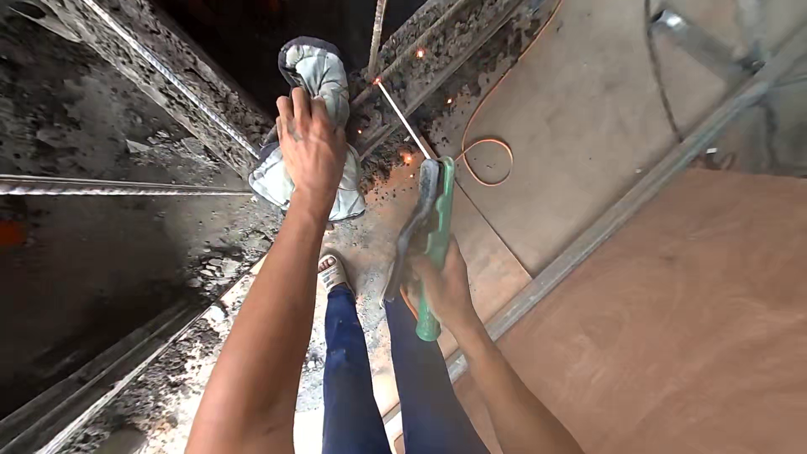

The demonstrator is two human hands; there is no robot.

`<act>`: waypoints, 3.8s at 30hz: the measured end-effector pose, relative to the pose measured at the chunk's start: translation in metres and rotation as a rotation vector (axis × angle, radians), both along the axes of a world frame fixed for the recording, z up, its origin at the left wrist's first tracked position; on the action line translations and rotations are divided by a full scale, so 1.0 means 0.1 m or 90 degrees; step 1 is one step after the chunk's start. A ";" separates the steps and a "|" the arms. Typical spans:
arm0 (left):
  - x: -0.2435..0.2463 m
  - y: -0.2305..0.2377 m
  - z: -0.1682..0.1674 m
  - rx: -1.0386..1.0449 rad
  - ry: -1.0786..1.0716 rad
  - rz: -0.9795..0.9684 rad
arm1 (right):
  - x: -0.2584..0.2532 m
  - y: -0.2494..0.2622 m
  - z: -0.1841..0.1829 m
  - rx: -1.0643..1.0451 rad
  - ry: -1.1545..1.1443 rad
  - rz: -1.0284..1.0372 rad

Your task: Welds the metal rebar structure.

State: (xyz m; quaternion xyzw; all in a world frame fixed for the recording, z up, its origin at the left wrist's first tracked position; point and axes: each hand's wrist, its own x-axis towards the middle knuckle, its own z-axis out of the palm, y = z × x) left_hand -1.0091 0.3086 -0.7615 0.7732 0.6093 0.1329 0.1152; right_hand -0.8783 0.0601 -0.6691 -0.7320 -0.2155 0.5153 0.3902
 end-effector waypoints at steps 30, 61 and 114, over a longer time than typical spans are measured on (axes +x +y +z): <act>-0.01 -0.02 0.06 0.011 0.007 -0.013 | -0.03 0.05 -0.04 -0.004 0.009 0.007; 0.00 -0.05 0.09 -0.008 -0.015 -0.011 | -0.01 0.03 0.06 -0.043 0.007 0.015; -0.02 -0.02 0.04 0.012 0.016 -0.011 | -0.02 0.07 0.01 -0.029 0.042 -0.007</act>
